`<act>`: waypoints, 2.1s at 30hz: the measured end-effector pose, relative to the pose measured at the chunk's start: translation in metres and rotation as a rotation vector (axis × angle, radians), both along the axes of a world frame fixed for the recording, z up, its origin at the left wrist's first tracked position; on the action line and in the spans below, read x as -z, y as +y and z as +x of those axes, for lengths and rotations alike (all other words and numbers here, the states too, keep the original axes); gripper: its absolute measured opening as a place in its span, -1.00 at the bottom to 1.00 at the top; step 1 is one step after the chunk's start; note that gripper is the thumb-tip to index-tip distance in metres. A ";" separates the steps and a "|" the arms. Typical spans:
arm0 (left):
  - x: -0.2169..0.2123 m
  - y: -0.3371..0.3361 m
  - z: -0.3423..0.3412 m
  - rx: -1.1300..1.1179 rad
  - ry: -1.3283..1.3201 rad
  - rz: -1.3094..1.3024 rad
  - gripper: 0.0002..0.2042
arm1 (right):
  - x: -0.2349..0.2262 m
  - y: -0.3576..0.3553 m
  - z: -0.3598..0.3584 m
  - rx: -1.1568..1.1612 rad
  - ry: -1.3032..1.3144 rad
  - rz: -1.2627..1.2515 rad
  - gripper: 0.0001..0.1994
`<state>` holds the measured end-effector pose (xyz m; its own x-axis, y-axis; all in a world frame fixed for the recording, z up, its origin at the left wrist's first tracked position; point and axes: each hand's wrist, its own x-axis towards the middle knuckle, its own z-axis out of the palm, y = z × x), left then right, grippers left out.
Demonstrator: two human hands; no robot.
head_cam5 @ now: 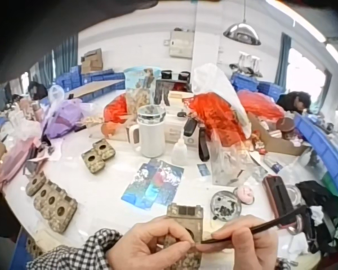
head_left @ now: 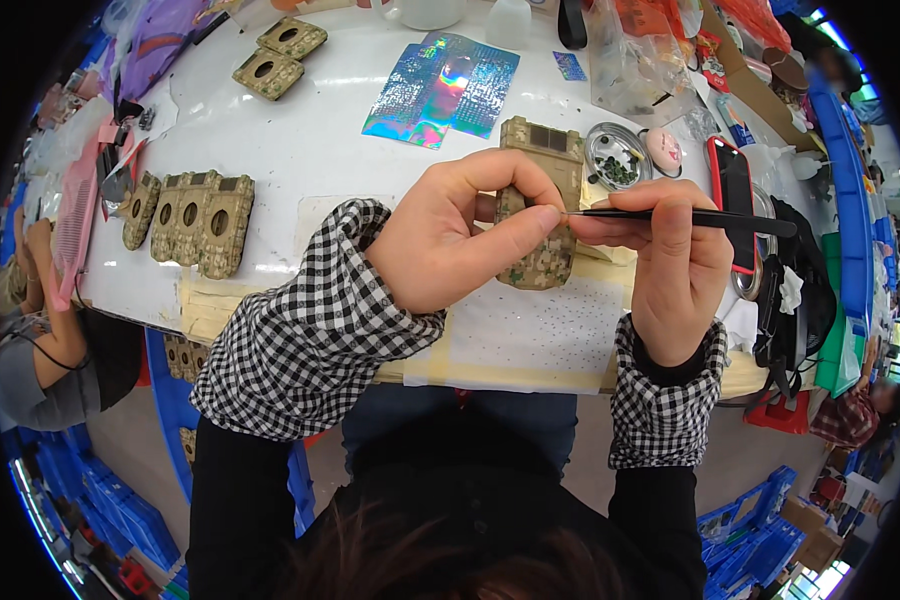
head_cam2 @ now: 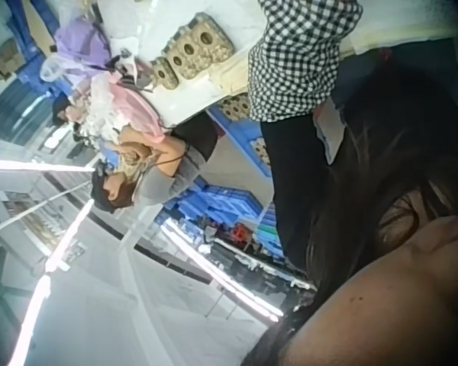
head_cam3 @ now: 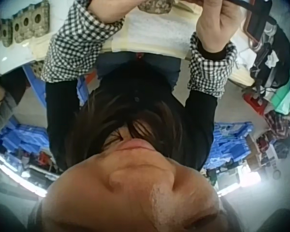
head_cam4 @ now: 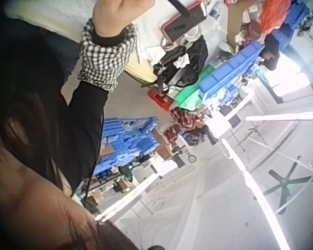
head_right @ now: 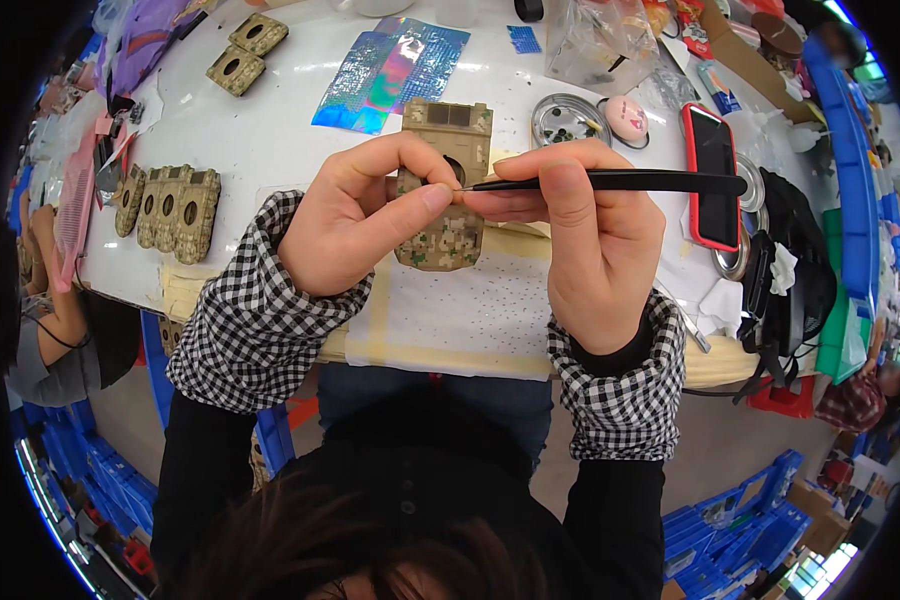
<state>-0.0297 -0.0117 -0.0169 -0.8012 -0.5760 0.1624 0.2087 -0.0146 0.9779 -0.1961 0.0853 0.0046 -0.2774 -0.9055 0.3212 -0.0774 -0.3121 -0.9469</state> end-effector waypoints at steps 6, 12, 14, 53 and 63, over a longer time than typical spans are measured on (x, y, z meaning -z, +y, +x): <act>-0.005 -0.001 0.001 0.032 -0.029 0.056 -0.90 | 0.000 0.001 0.000 0.007 0.025 -0.034 -0.69; 0.002 -0.006 0.001 -0.010 -0.087 0.098 -0.87 | 0.001 0.002 -0.005 -0.006 0.157 -0.118 -0.65; 0.001 -0.009 0.002 0.009 -0.081 0.229 -0.86 | -0.001 0.002 -0.008 -0.002 0.319 -0.154 -0.63; 0.001 -0.009 0.004 0.080 -0.013 0.352 -0.60 | 0.003 -0.004 -0.008 -0.072 0.496 -0.269 -0.81; 0.001 -0.009 0.003 0.087 -0.019 0.349 -0.60 | 0.004 -0.004 -0.008 -0.055 0.502 -0.273 -0.81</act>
<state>-0.0262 -0.0211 -0.0180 -0.8505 -0.5237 -0.0480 0.1734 -0.3653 0.9146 -0.2041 0.0808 0.0005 0.0146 -0.7799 0.6258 -0.4735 -0.5566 -0.6826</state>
